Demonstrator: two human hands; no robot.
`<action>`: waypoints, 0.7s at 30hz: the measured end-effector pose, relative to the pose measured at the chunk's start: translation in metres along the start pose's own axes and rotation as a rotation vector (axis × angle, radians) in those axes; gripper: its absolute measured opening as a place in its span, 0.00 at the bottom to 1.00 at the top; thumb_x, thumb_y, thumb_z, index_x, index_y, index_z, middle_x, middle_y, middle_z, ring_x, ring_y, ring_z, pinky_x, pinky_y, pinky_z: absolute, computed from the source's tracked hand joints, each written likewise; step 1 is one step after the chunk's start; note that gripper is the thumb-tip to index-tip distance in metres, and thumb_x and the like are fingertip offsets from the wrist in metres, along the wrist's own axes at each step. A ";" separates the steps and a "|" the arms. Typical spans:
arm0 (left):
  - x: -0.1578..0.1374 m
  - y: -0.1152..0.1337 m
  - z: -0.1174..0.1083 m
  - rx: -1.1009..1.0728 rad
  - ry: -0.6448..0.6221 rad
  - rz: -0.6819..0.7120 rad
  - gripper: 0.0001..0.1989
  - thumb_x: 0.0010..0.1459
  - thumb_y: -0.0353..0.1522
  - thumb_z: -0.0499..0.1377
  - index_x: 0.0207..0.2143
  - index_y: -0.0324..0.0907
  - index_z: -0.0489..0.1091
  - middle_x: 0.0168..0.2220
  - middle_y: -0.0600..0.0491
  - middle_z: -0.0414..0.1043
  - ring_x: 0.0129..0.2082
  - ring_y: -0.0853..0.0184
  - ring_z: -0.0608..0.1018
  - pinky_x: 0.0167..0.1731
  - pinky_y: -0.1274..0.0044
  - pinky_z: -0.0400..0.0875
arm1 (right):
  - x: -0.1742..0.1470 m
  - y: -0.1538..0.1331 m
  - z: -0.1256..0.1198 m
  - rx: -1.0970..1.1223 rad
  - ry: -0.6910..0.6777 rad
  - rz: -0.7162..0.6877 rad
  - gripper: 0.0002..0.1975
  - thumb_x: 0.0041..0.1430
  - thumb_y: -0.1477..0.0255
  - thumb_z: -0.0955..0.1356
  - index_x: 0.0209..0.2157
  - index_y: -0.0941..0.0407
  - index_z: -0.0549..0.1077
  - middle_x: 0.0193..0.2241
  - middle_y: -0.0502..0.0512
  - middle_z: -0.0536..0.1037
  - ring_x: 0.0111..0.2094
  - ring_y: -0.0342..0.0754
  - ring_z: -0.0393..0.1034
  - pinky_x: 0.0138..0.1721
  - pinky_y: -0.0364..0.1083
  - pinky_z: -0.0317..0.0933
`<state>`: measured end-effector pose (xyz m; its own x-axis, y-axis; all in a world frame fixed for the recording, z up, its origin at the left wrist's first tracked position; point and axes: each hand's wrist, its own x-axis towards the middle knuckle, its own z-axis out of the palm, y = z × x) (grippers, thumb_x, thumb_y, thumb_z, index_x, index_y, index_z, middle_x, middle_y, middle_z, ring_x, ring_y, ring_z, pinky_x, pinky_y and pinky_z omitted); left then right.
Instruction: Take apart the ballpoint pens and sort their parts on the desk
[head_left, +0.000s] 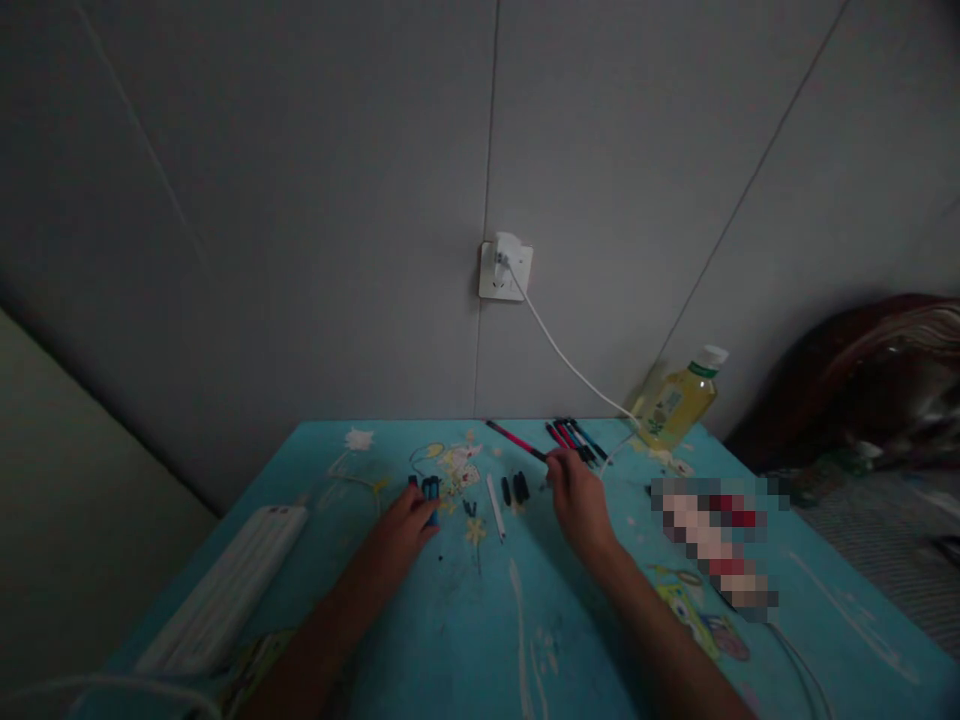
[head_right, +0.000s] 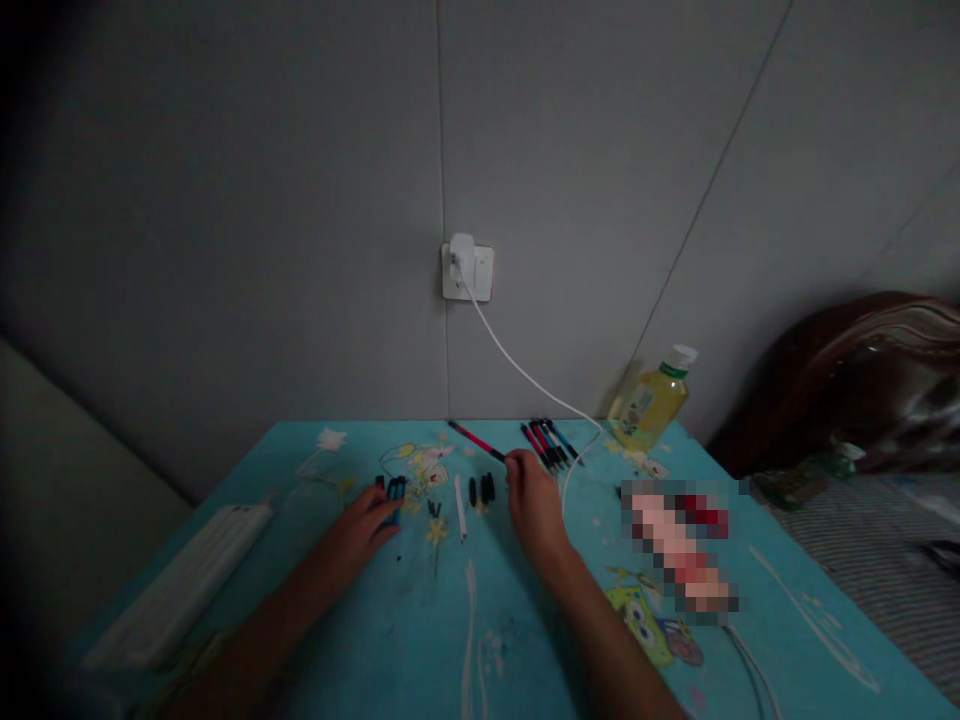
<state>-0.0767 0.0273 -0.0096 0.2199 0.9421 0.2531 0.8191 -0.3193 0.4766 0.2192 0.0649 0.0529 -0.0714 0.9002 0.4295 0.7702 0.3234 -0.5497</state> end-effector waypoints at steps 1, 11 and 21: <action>0.000 0.002 -0.002 0.025 0.027 0.035 0.16 0.61 0.32 0.56 0.51 0.45 0.71 0.47 0.48 0.67 0.48 0.60 0.72 0.52 0.66 0.68 | -0.008 -0.006 0.002 0.094 0.003 -0.037 0.15 0.71 0.65 0.55 0.42 0.57 0.69 0.32 0.55 0.77 0.31 0.46 0.72 0.35 0.42 0.61; -0.017 0.050 -0.010 0.214 0.381 0.475 0.20 0.60 0.32 0.60 0.55 0.47 0.67 0.49 0.48 0.70 0.48 0.58 0.74 0.51 0.63 0.70 | -0.056 -0.045 0.021 0.433 -0.312 -0.106 0.12 0.70 0.68 0.60 0.37 0.56 0.72 0.30 0.50 0.76 0.31 0.42 0.70 0.37 0.39 0.61; -0.027 0.050 -0.001 0.207 0.226 0.543 0.17 0.65 0.32 0.55 0.56 0.46 0.68 0.47 0.51 0.75 0.44 0.65 0.78 0.46 0.73 0.74 | -0.056 -0.039 0.021 0.353 -0.414 -0.145 0.21 0.71 0.64 0.58 0.26 0.57 0.71 0.23 0.47 0.72 0.26 0.41 0.67 0.32 0.39 0.58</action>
<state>-0.0420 -0.0136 0.0078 0.5346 0.5989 0.5962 0.7129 -0.6985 0.0625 0.1803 0.0082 0.0352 -0.4582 0.8557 0.2405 0.4804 0.4661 -0.7430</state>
